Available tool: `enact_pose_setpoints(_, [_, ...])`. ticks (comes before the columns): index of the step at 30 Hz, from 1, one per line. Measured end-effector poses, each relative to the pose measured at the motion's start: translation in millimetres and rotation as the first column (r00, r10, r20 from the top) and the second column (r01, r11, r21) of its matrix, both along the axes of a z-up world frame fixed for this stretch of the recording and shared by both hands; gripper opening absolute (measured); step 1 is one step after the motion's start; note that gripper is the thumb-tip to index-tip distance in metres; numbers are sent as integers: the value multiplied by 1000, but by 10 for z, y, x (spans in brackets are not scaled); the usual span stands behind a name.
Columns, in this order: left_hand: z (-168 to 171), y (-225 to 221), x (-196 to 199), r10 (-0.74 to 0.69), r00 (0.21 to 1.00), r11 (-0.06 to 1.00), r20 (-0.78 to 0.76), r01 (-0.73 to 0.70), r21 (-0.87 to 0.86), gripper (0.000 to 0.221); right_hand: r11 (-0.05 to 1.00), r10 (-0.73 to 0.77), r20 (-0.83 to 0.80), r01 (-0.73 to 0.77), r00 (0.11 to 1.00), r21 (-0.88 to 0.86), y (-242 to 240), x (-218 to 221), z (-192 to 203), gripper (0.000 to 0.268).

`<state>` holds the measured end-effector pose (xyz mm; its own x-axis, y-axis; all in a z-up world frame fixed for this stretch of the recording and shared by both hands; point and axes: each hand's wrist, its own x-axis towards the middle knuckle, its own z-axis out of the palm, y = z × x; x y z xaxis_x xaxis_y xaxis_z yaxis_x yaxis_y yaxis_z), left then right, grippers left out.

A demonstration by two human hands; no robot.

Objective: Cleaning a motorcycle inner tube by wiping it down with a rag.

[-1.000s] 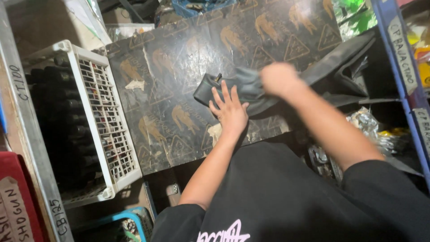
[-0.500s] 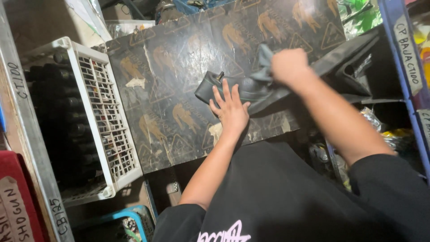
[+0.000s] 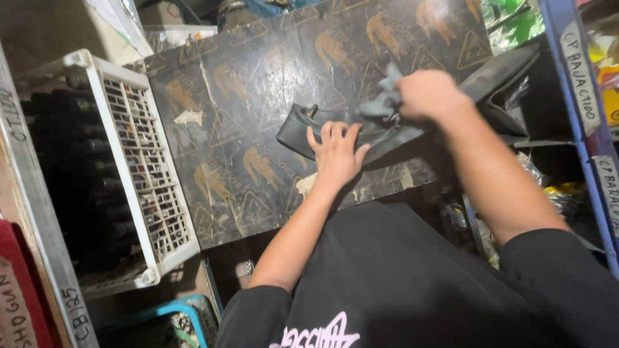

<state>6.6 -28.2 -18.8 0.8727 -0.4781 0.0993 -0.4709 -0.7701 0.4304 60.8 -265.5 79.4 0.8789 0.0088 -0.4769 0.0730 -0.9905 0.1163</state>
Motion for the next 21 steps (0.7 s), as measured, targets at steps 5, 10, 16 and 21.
enact_pose_setpoints(5, [-60, -29, 119, 125, 992, 991, 32, -123, -46, 33, 987, -53, -65, 63, 996, 149, -75, 24, 276, 44])
enact_pose_setpoints(10, [-361, 218, 294, 327, 937, 942, 122, -313, -120, 19, 971, -60, -79, 77, 995, 228, 128, 38, 490, 52])
enact_pose_setpoints(16, [26, 545, 320, 459, 879, 884, 130, -437, -169, 22, 903, -176, -116, 208, 977, 376, 312, 48, 218, 55])
enact_pose_setpoints(21, [441, 635, 375, 490, 871, 861, 20, -480, -166, 17, 986, -56, 252, 14, 966, 167, 506, 16, -27, 40])
